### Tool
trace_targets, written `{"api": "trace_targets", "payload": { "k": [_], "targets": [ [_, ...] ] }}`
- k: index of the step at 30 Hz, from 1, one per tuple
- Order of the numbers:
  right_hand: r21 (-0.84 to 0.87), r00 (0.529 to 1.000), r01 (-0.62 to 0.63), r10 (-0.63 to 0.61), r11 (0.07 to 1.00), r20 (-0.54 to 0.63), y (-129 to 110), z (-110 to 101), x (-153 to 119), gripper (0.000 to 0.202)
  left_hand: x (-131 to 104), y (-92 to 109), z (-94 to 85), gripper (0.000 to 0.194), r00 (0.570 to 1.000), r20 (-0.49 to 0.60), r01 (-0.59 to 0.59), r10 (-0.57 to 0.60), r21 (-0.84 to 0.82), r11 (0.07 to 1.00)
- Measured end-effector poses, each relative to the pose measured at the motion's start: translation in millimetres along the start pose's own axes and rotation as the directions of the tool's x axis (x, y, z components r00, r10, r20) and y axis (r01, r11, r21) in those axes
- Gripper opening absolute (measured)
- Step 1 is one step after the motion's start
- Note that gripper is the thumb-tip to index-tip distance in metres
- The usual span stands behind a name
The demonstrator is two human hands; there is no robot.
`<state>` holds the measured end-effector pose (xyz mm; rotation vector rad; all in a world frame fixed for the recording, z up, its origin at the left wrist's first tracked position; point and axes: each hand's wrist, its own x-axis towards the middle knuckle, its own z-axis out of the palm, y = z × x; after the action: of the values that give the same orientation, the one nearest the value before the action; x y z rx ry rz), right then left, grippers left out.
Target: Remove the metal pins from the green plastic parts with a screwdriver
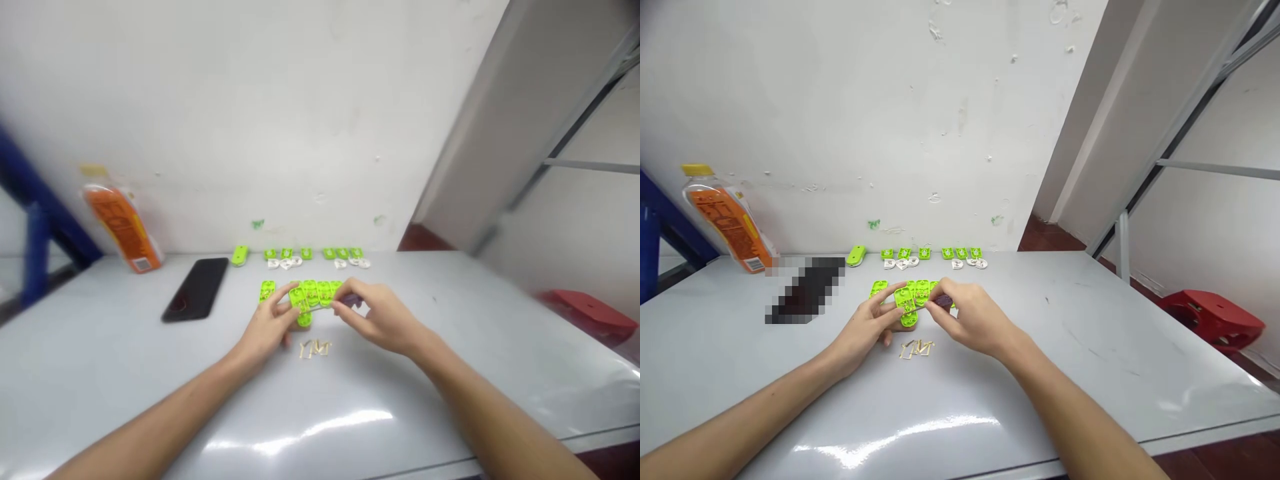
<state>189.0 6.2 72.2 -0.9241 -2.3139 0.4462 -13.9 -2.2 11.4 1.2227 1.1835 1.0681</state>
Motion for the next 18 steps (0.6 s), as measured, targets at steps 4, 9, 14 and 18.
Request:
{"api": "trace_targets", "payload": {
  "k": [4,9,14,18],
  "targets": [
    [-0.014,1.0,0.014,-0.014,1.0,-0.004,1.0,0.4,-0.2,0.008,-0.2,0.5,0.1,0.059,1.0,0.003,0.011,-0.011,-0.005,1.0],
    [-0.32,0.992,0.051,-0.085,0.946,-0.093,5.6,6.0,1.4,0.027,0.6,-0.8,-0.1,0.058,1.0,-0.002,0.003,-0.003,0.022,1.0],
    [-0.492,0.973,0.043,-0.149,0.869,-0.179,4.9,7.9,-0.3,0.027,-0.8,0.6,0.3,0.061,0.999,-0.032,-0.026,0.03,0.117,0.993],
    [-0.291,0.997,0.08,-0.076,0.953,0.025,-2.4,0.7,-3.1,0.02,0.3,1.0,-3.2,0.064,0.996,-0.066,-0.055,0.065,0.148,0.987]
  ]
}}
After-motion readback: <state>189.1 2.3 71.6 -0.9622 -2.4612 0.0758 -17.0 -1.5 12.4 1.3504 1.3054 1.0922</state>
